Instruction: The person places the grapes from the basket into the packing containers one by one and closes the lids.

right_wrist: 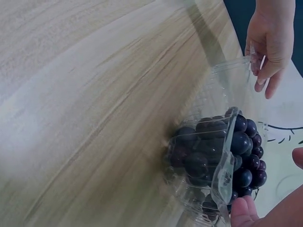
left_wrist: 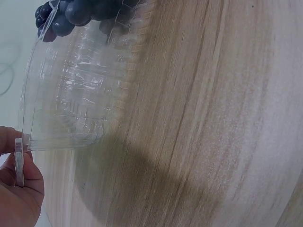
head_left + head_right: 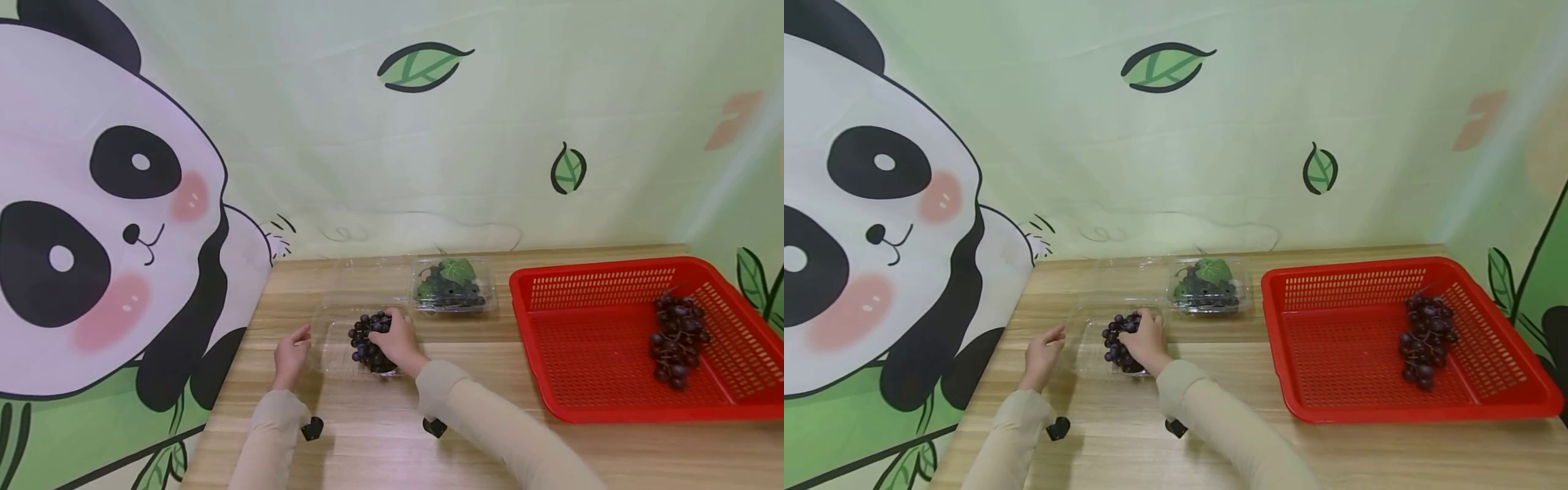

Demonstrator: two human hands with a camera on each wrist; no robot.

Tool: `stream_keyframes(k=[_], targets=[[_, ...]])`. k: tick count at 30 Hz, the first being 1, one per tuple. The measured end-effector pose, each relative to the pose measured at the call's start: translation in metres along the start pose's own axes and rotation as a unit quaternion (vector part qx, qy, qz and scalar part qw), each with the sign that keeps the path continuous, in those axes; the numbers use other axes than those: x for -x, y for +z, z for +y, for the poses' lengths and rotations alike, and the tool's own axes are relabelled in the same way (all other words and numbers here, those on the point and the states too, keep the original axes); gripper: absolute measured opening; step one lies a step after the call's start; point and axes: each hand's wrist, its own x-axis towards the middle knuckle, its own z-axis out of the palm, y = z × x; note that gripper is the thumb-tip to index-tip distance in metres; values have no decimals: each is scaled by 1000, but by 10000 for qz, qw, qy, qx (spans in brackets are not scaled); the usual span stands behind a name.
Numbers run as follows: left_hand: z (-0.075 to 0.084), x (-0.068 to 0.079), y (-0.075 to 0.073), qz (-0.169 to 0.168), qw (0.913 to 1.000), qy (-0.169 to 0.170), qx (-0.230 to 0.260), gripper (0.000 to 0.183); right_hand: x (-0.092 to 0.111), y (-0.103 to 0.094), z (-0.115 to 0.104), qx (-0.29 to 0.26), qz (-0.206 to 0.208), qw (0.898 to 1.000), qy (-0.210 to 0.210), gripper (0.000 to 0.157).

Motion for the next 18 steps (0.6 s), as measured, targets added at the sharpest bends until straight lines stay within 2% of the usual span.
stream_keyframes(k=[9,18], targets=[[-2,-1,1,107,9999,-22,-86,35,-1,-12,-11,-98,-83,9999,7,60],[-1,-2,1,-35,9999,-46,-107,36,-11,-25,-20,-98,-11,9999,17,62]])
